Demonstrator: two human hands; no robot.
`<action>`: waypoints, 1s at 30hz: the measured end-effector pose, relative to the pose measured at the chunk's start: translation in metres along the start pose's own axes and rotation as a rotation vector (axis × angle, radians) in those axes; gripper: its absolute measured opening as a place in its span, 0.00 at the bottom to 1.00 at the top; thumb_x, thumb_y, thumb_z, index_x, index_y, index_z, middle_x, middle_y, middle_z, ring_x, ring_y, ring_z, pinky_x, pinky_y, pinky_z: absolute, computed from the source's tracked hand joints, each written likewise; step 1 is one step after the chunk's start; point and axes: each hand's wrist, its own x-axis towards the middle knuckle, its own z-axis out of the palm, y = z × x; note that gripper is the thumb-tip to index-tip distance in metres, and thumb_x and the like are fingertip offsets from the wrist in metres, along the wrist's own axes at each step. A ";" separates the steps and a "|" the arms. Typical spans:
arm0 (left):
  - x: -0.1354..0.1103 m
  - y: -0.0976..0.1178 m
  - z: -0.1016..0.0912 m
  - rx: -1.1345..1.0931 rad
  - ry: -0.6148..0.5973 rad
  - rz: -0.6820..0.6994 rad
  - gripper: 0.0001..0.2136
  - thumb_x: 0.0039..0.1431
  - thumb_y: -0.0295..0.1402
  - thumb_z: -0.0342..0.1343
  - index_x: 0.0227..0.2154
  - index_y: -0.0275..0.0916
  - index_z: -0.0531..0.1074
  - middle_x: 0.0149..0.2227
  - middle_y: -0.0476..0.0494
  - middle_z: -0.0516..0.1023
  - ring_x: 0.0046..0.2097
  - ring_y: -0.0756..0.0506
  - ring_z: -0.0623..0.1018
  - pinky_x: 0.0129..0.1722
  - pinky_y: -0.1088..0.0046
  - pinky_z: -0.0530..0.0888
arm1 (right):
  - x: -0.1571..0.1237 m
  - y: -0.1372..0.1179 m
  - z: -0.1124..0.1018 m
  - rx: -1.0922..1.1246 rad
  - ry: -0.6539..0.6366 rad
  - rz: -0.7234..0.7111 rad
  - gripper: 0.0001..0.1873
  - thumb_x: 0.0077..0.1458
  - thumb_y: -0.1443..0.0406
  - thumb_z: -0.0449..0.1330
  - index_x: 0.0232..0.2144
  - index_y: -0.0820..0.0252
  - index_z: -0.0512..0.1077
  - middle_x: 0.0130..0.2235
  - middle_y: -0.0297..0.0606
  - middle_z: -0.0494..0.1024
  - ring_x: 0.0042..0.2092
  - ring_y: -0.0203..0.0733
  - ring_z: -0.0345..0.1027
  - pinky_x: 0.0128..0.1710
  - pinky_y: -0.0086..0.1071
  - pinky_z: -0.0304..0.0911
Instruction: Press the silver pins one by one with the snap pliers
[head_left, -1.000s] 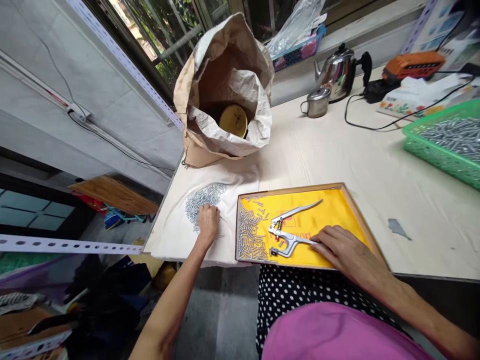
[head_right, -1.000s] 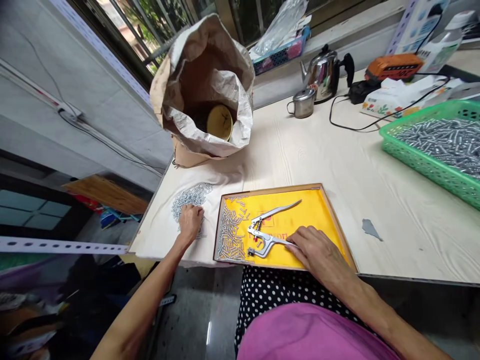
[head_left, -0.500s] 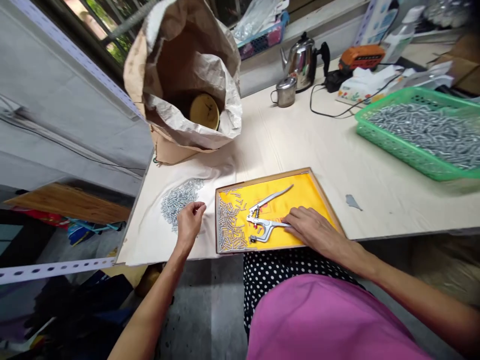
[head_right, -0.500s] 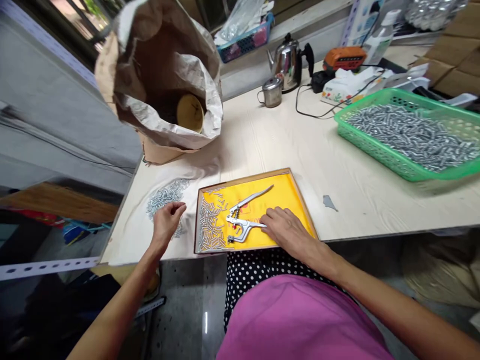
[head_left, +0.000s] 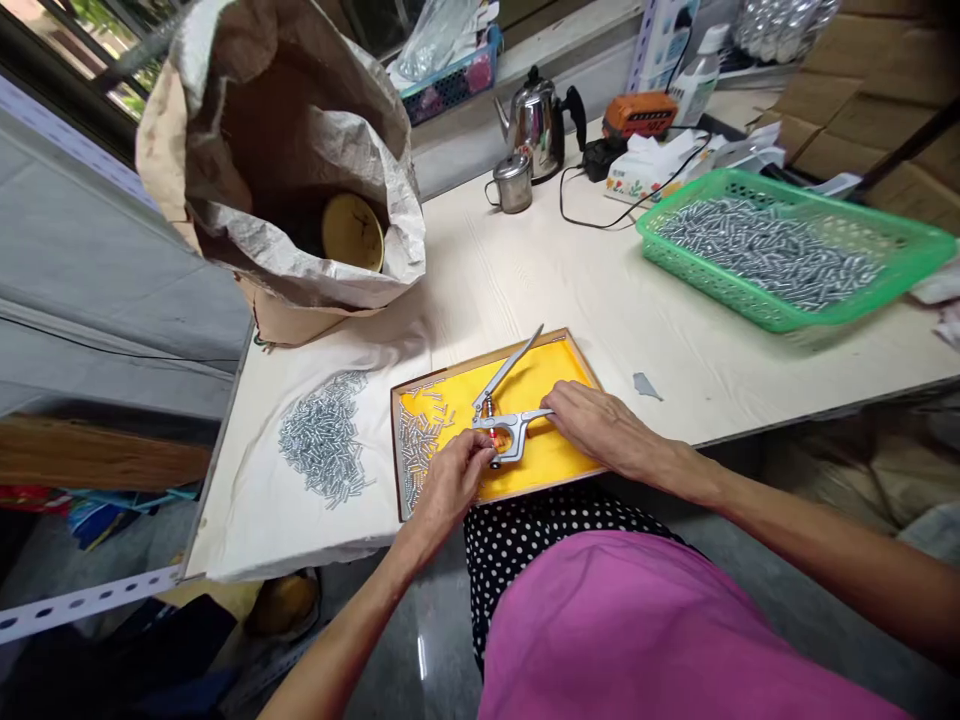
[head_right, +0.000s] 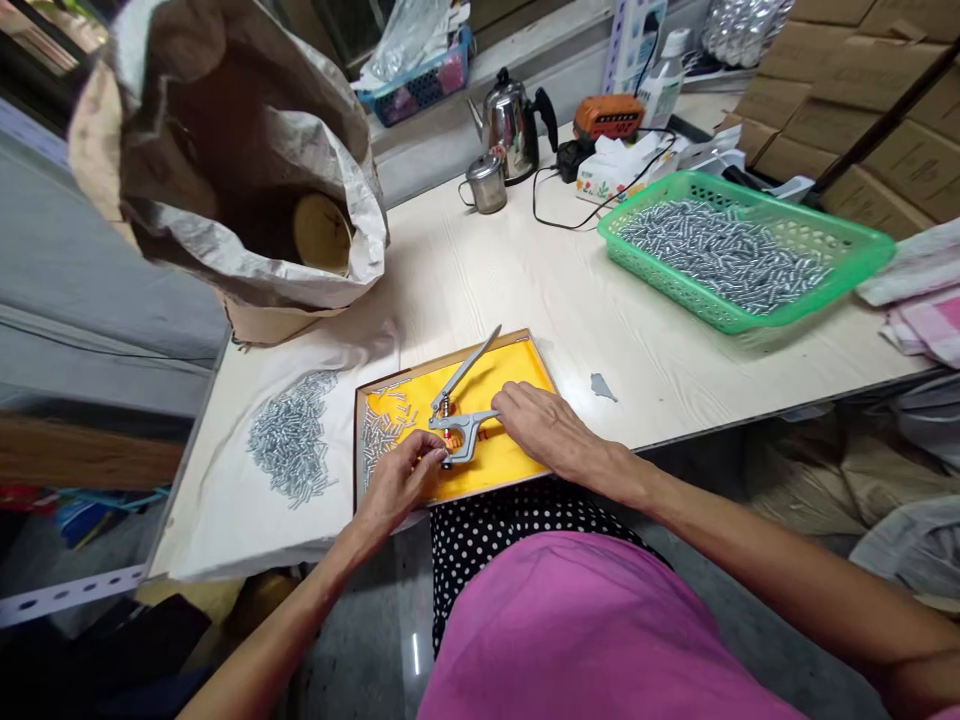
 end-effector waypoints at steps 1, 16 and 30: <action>0.002 0.000 -0.001 -0.032 -0.007 -0.014 0.06 0.63 0.36 0.53 0.32 0.41 0.71 0.33 0.46 0.80 0.35 0.46 0.77 0.38 0.71 0.71 | -0.003 0.003 -0.005 -0.003 0.015 -0.003 0.12 0.67 0.71 0.45 0.34 0.59 0.65 0.34 0.40 0.71 0.35 0.41 0.63 0.34 0.34 0.56; -0.016 -0.022 -0.014 0.693 0.050 0.033 0.07 0.62 0.28 0.48 0.29 0.40 0.67 0.32 0.42 0.76 0.36 0.43 0.75 0.35 0.70 0.67 | -0.035 0.026 -0.024 0.038 0.118 0.102 0.09 0.68 0.69 0.47 0.39 0.60 0.66 0.36 0.41 0.73 0.37 0.41 0.67 0.38 0.34 0.61; 0.015 -0.004 0.007 0.756 -0.116 0.030 0.09 0.65 0.28 0.49 0.36 0.38 0.75 0.38 0.39 0.77 0.40 0.42 0.77 0.38 0.69 0.70 | -0.005 0.016 0.012 -0.073 -0.043 -0.019 0.09 0.66 0.70 0.51 0.40 0.59 0.70 0.37 0.39 0.72 0.39 0.43 0.60 0.38 0.36 0.49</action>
